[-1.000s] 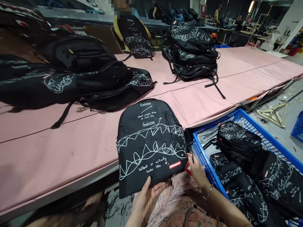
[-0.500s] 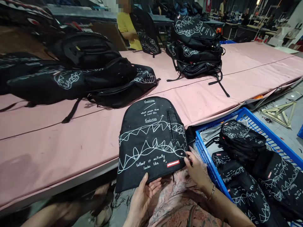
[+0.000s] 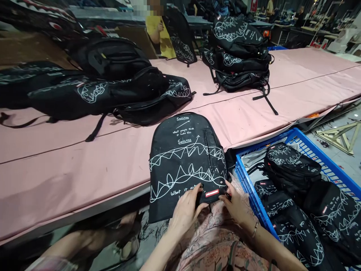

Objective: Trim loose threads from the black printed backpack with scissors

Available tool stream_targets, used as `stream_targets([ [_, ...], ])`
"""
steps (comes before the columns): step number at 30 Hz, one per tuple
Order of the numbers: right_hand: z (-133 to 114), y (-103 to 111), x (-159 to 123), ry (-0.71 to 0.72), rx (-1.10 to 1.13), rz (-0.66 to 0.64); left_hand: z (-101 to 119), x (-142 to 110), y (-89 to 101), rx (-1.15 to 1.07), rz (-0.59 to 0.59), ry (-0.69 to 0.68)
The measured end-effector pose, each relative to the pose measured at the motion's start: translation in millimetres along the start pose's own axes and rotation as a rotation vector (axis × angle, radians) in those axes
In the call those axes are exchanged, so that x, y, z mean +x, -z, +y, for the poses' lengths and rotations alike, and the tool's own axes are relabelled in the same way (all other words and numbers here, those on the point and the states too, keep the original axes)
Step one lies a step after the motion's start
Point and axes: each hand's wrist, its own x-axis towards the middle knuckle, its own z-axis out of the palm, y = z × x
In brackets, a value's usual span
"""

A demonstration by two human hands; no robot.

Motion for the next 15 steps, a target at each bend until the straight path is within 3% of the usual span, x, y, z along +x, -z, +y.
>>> stream_targets([
  [5, -9, -2, -2, -0.05, 0.017, -0.046, -5, -6, -7.4, 0.003, -0.028, -0.031],
  [10, -13, 0, -2, -0.061, -0.056, -0.06, -3, -12, -18.3, 0.083, 0.095, -0.014],
  [15, -12, 1, -2, -0.031, -0.085, -0.046, -5, -10, -21.2, 0.095, 0.06, -0.05],
])
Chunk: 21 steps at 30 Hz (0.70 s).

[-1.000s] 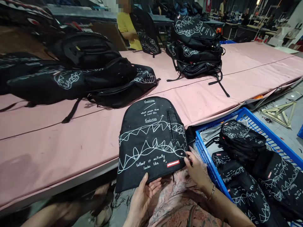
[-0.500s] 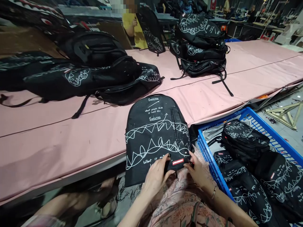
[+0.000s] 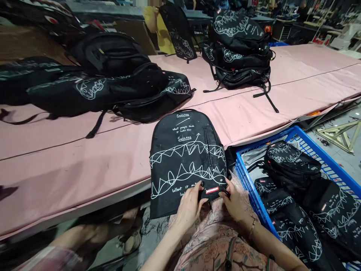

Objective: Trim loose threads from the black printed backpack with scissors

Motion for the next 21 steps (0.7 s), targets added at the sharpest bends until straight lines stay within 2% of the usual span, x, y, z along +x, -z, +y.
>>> stream_targets([
  [6, -1.6, -0.6, -1.1, -0.013, 0.001, -0.027, -2.0, -3.0, -2.7, 0.024, 0.05, -0.002],
  [11, 5.8, -4.2, -1.6, -0.013, 0.002, -0.02, -2.4, -5.8, -5.3, 0.036, 0.019, -0.01],
  [16, 4.6, -3.8, -1.0, -0.013, -0.013, -0.03, -2.3, -7.3, -5.3, 0.087, 0.073, -0.035],
  [21, 3.9, -4.4, -1.0, 0.009, -0.011, 0.002, -4.1, -7.9, -5.9, 0.053, 0.05, -0.063],
])
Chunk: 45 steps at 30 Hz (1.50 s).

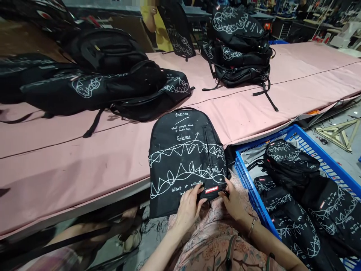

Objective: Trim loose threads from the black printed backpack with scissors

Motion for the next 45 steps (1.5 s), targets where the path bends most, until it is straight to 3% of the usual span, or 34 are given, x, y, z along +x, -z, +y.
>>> stream_targets([
  [12, -3, 2, 0, -0.011, 0.005, -0.026, 1, 1, 1.4, -0.06, 0.035, 0.057],
  [26, 2, -1, 1, 0.027, -0.011, 0.003, 1, 2, 4.2, -0.093, 0.086, 0.008],
  [30, 0, 0, 0, 0.002, -0.05, 0.0, 1, 3, 4.2, -0.001, 0.021, -0.058],
  [37, 6, -2, 0, 0.004, -0.024, -0.001, -8, 3, 8.8, -0.113, 0.158, -0.148],
  [41, -1, 2, -1, -0.038, -0.052, -0.045, -8, 11, 18.7, 0.092, 0.023, -0.111],
  [45, 0, 0, -1, -0.038, -0.046, -0.041, -12, 12, 18.4, 0.17, -0.06, -0.197],
])
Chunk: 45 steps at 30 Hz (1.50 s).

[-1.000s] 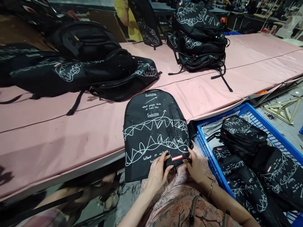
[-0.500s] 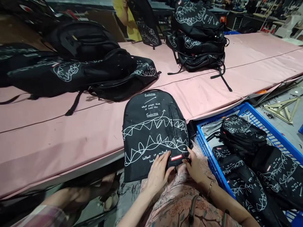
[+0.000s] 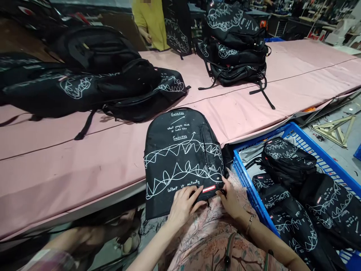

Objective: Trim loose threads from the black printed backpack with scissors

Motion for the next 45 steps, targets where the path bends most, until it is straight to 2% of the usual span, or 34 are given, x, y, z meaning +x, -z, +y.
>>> stream_targets([
  [3, 10, -6, 1, 0.054, 0.024, 0.025, -3, -4, -5.8, -0.045, 0.087, -0.052],
  [6, 15, -9, 2, 0.093, 0.032, 0.046, -2, -5, -8.4, -0.04, 0.142, -0.035],
  [9, 15, -8, 2, 0.076, 0.006, 0.042, 1, -2, -5.9, -0.007, 0.115, -0.025],
  [14, 22, -13, 2, 0.126, 0.038, 0.062, -3, 5, 0.3, -0.036, 0.045, -0.102],
  [19, 32, -19, 2, 0.157, 0.064, 0.05, -6, 6, 1.1, -0.078, 0.077, -0.144],
  [30, 25, -14, 3, 0.125, 0.012, 0.07, -1, 4, -3.3, -0.088, 0.035, 0.018],
  [35, 24, -14, 2, 0.143, 0.042, 0.055, -2, 1, -6.4, -0.148, 0.049, 0.008],
  [39, 21, -13, 2, 0.084, 0.026, 0.048, -2, 0, -12.0, -0.21, 0.017, 0.068],
  [45, 20, -12, 2, 0.107, 0.042, 0.028, 1, -1, -14.0, -0.259, 0.025, 0.089],
])
